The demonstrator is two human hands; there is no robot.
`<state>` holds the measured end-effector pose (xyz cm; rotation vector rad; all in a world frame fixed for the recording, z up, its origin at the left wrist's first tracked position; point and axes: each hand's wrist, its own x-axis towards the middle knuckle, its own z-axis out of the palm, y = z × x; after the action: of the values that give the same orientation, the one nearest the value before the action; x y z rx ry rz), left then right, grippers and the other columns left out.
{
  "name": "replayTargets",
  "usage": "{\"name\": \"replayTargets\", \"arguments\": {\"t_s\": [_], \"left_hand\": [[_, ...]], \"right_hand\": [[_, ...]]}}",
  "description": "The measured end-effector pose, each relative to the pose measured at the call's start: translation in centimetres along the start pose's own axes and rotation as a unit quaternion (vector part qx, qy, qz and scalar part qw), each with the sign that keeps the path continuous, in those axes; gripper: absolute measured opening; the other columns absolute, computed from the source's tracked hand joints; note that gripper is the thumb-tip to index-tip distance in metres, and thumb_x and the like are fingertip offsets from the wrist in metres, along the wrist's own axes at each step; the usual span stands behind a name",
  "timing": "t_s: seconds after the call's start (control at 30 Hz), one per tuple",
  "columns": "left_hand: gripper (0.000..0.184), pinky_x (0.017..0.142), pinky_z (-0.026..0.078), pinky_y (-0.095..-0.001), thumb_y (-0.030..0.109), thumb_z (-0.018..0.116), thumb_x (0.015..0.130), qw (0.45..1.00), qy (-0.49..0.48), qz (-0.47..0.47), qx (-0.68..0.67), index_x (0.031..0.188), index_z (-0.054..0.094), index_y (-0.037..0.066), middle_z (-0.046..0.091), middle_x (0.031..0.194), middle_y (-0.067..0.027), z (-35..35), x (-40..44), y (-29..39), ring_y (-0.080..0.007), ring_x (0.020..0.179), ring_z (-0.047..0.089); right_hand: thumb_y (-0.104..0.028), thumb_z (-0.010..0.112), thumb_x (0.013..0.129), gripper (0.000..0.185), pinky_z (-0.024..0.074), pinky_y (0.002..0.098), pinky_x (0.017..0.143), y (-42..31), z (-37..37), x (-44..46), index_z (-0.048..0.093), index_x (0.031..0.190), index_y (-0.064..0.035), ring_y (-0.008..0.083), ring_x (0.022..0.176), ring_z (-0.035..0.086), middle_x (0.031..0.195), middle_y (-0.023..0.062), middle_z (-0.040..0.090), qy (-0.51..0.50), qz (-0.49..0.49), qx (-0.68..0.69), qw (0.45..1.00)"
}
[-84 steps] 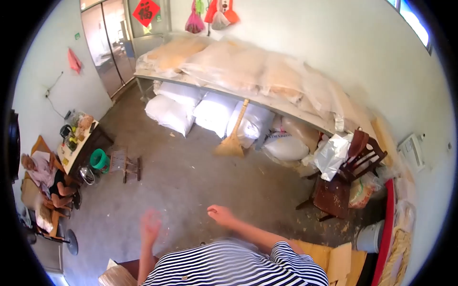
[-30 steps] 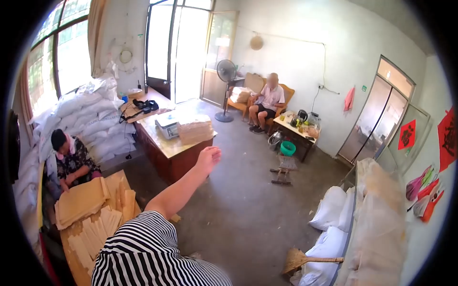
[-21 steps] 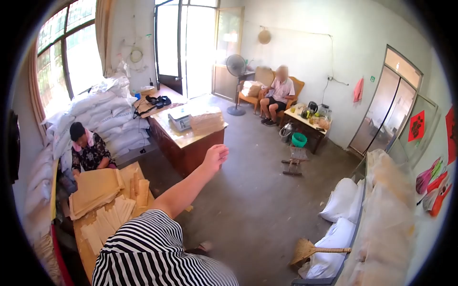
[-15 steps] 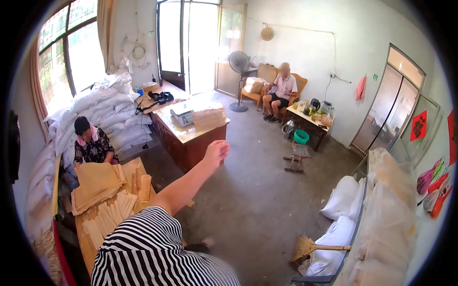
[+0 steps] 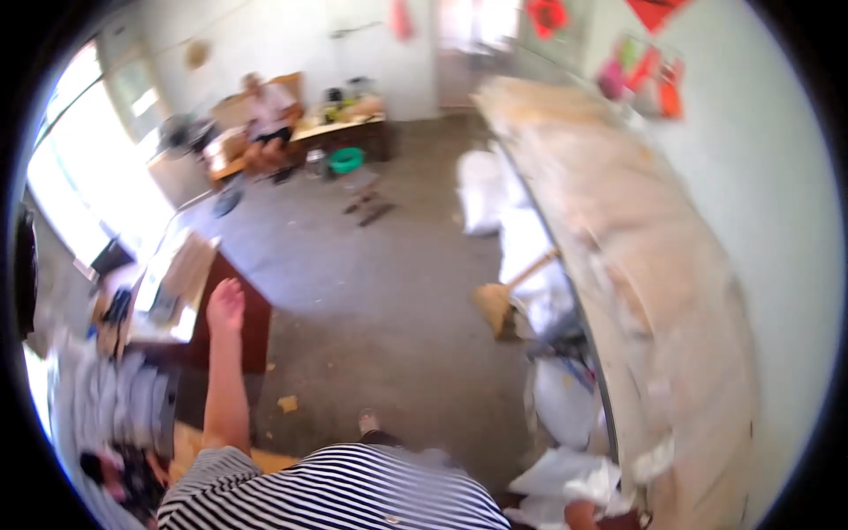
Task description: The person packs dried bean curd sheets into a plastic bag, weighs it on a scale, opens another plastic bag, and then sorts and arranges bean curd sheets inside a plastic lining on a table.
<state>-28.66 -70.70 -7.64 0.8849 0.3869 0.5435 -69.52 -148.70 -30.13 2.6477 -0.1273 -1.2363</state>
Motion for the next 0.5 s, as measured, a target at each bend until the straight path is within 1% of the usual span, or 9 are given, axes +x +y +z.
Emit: {"name": "replayTargets", "arguments": {"t_s": [0.1, 0.13, 0.2, 0.23, 0.3, 0.33, 0.4, 0.47, 0.5], "left_hand": [[0.024, 0.072, 0.049, -0.0265, 0.016, 0.061, 0.082, 0.999, 0.005, -0.04, 0.007, 0.104, 0.057, 0.006, 0.061, 0.096, -0.0042, -3.2, 4.9, -1.4, -0.0148, 0.088, 0.058], [0.026, 0.076, 0.047, -0.0278, 0.016, 0.061, 0.083, 0.999, 0.022, -0.042, 0.005, 0.106, 0.056, 0.006, 0.06, 0.099, -0.0043, -2.2, 4.8, -1.7, -0.0147, 0.091, 0.057], [0.027, 0.077, 0.047, -0.0283, 0.016, 0.061, 0.083, 0.998, 0.014, -0.055, 0.013, 0.107, 0.056, 0.006, 0.06, 0.099, -0.0039, -0.3, 4.7, -2.8, -0.0148, 0.091, 0.056], [0.027, 0.077, 0.047, -0.0283, 0.016, 0.061, 0.083, 0.998, 0.01, -0.062, 0.015, 0.107, 0.056, 0.006, 0.06, 0.099, -0.0039, 0.2, 4.8, -3.6, -0.0148, 0.091, 0.056], [0.024, 0.074, 0.047, -0.0281, 0.016, 0.061, 0.083, 0.997, -0.015, -0.067, 0.019, 0.105, 0.056, 0.007, 0.061, 0.096, -0.0033, 1.2, 5.3, -4.5, -0.0148, 0.088, 0.057], [0.023, 0.072, 0.048, -0.0283, 0.016, 0.062, 0.082, 0.996, -0.037, -0.075, 0.023, 0.103, 0.057, 0.008, 0.061, 0.095, -0.0032, 1.4, 5.8, -5.6, -0.0149, 0.086, 0.058], [0.02, 0.069, 0.048, -0.0283, 0.015, 0.061, 0.082, 0.994, -0.067, -0.09, 0.016, 0.101, 0.057, 0.009, 0.062, 0.091, -0.0029, 2.5, 5.8, -6.7, -0.0146, 0.083, 0.059], [0.017, 0.067, 0.048, -0.0277, 0.013, 0.061, 0.083, 0.989, -0.092, -0.112, 0.004, 0.099, 0.057, 0.009, 0.062, 0.09, -0.003, 5.2, 3.7, -7.5, -0.0139, 0.081, 0.059], [0.016, 0.067, 0.048, -0.0274, 0.012, 0.06, 0.083, 0.987, -0.104, -0.12, -0.002, 0.099, 0.057, 0.009, 0.062, 0.089, -0.0033, 6.5, 2.9, -7.5, -0.0136, 0.08, 0.059]], "right_hand": [[-0.019, 0.055, 0.076, 0.031, 0.0474, 0.0419, 0.078, -1.3, 0.9, -1.0, 0.062, 0.103, -0.007, 0.0265, 0.087, 0.063, 0.093, 0.0075, 0.066, -0.019, 0.001, -0.013, 1.0], [-0.019, 0.055, 0.075, 0.031, 0.0474, 0.0418, 0.078, -1.5, 0.5, -0.9, 0.062, 0.103, -0.0069, 0.0265, 0.087, 0.063, 0.092, 0.0075, 0.066, -0.011, 0.002, -0.015, 1.0], [-0.019, 0.056, 0.074, 0.026, 0.0493, 0.0423, 0.069, -2.3, -1.1, -0.4, 0.063, 0.095, -0.0053, 0.0263, 0.077, 0.065, 0.081, 0.0063, 0.066, 0.025, -0.011, -0.01, 1.0], [-0.019, 0.056, 0.074, 0.026, 0.0493, 0.0423, 0.069, -2.8, -2.4, -1.0, 0.063, 0.095, -0.0053, 0.0263, 0.077, 0.065, 0.081, 0.0063, 0.066, 0.019, -0.005, -0.005, 1.0], [-0.018, 0.056, 0.073, 0.02, 0.0495, 0.0415, 0.062, -4.5, -6.3, -2.1, 0.062, 0.088, -0.0054, 0.0271, 0.076, 0.065, 0.08, 0.011, 0.065, 0.099, 0.011, 0.061, 0.993], [-0.018, 0.057, 0.072, 0.019, 0.0495, 0.0424, 0.058, -5.6, -8.1, -2.2, 0.06, 0.085, -0.0047, 0.0276, 0.074, 0.065, 0.079, 0.0144, 0.064, 0.15, -0.022, 0.023, 0.988], [-0.019, 0.057, 0.071, 0.022, 0.0494, 0.0439, 0.061, -7.1, -8.8, -0.8, 0.059, 0.089, -0.0062, 0.0305, 0.072, 0.064, 0.085, 0.0136, 0.064, 0.172, -0.017, 0.063, 0.983], [-0.022, 0.057, 0.073, 0.027, 0.049, 0.0455, 0.069, -5.6, -6.5, 0.7, 0.059, 0.095, -0.0074, 0.0335, 0.081, 0.063, 0.094, 0.0148, 0.064, 0.047, -0.043, 0.122, 0.99], [-0.027, 0.053, 0.077, 0.031, 0.0492, 0.045, 0.072, -4.5, -5.0, -0.1, 0.059, 0.101, -0.006, 0.0351, 0.085, 0.062, 0.095, 0.0173, 0.063, 0.001, -0.052, 0.111, 0.992]]}}
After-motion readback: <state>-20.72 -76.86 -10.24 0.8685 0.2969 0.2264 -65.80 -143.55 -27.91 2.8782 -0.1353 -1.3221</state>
